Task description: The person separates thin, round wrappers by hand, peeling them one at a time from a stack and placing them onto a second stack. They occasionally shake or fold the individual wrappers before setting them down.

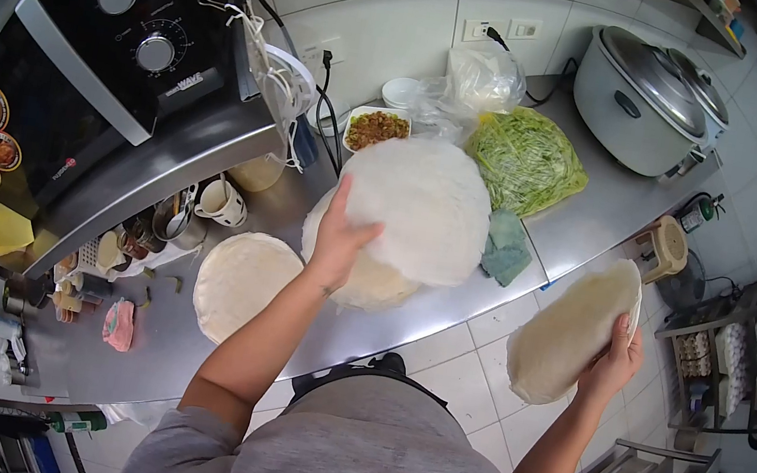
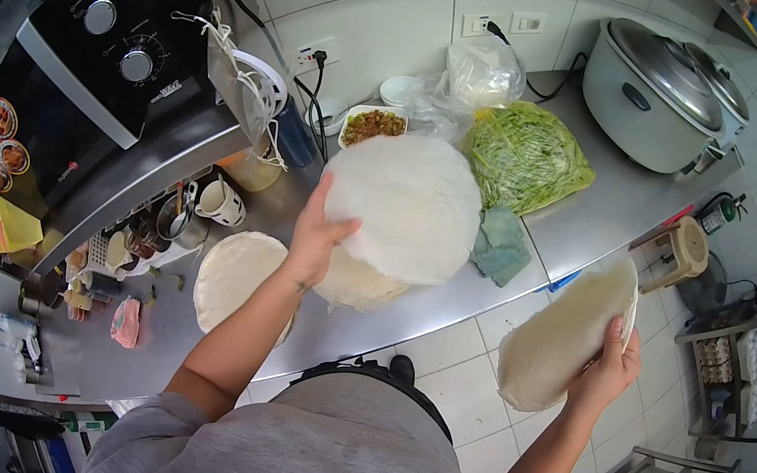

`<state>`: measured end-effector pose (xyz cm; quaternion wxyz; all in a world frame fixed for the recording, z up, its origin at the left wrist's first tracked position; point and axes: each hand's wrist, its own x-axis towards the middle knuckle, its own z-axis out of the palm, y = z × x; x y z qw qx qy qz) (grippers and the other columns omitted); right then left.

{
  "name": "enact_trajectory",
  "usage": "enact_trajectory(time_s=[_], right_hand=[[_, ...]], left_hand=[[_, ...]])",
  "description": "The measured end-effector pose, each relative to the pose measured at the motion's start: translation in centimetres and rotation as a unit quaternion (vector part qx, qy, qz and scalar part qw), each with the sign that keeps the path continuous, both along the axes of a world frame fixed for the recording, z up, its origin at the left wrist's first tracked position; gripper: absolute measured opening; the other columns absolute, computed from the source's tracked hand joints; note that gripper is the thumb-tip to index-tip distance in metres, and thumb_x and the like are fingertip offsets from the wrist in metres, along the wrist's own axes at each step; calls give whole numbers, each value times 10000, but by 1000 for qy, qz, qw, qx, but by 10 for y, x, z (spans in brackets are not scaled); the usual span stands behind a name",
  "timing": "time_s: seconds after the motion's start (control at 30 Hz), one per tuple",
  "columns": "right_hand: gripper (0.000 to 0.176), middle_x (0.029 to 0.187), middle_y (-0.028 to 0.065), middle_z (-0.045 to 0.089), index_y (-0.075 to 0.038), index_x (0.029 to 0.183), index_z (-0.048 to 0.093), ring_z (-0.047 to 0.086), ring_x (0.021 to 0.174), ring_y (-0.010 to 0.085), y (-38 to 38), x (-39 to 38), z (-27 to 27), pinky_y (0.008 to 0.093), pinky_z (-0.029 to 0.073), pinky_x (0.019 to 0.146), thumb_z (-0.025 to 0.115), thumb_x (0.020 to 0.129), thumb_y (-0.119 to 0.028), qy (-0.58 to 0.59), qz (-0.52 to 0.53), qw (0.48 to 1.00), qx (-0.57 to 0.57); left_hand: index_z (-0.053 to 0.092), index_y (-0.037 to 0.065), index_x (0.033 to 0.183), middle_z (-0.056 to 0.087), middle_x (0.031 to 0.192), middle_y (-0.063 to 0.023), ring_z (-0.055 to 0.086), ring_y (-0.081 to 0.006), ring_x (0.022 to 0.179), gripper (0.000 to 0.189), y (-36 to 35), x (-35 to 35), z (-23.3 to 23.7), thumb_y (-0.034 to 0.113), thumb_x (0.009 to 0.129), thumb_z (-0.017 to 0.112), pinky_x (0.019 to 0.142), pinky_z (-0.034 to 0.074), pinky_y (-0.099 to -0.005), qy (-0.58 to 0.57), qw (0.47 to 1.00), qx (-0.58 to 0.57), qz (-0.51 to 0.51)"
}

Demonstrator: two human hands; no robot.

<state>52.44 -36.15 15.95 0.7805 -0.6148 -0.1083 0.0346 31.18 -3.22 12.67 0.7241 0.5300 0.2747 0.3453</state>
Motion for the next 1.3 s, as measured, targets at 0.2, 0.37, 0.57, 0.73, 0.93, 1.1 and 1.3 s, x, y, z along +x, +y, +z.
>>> enact_trajectory(time_s=[0.2, 0.37, 0.57, 0.73, 0.93, 1.1, 1.3], right_hand=[[265, 864, 61, 658, 40, 1023, 633, 593, 735, 94, 12, -8, 8, 218, 464, 685, 605, 926, -205, 9, -12, 1000, -6], [266, 858, 59, 657, 40, 1017, 635, 586, 727, 95, 22, -21, 16, 220, 460, 685, 610, 923, -208, -3, -2, 1000, -6], [278, 845, 52, 654, 43, 1022, 636, 580, 742, 96, 52, -58, 29, 228, 454, 703, 624, 911, -212, 19, 76, 997, -10], [259, 786, 39, 641, 1, 1092, 636, 551, 670, 84, 129, -147, 57, 246, 452, 613, 593, 917, -184, 38, 235, 951, -199], [517, 1123, 171, 616, -8, 1296, 489, 614, 980, 213, 259, -292, -28, 307, 465, 889, 640, 887, -285, -32, 644, 739, -194], [441, 1022, 156, 648, 20, 1164, 578, 625, 938, 208, 309, -363, -116, 315, 489, 846, 693, 831, -245, -106, 640, 705, -287], [299, 897, 132, 667, 16, 1004, 634, 647, 815, 210, 325, -404, -124, 306, 512, 756, 716, 799, -185, -195, 601, 710, -310]], left_hand=[[153, 45, 1488, 291, 1480, -160, 383, -253, 1303, 930, 39, -52, -154, -103, 713, 646, 1048, 364, -311, 200, 976, 14, 85], [168, 34, 1482, 265, 1489, -192, 314, -282, 1355, 937, 39, -60, -147, -82, 696, 664, 1093, 304, -309, 229, 964, 100, 92], [229, 29, 1466, 253, 1485, -224, 396, -284, 1297, 849, 36, -80, -125, 108, 766, 702, 1052, 356, -321, 414, 881, 215, 85], [352, 21, 1407, 320, 1467, -174, 568, -210, 1036, 601, 31, -144, -76, 317, 931, 568, 900, 474, -348, 275, 940, 191, 67], [358, 57, 1404, 497, 1342, -138, 530, -237, 1172, 688, 23, -275, -74, 581, 965, 280, 988, 422, -397, -76, 946, -314, 13], [538, 16, 1189, 632, 1128, -92, 614, -203, 1011, 366, 16, -347, -132, 294, 951, 547, 881, 489, -350, -34, 933, -323, 155], [614, 20, 1001, 653, 877, -57, 635, -154, 762, 193, 7, -353, -127, 162, 879, 660, 707, 535, -286, -59, 911, -352, 207]])
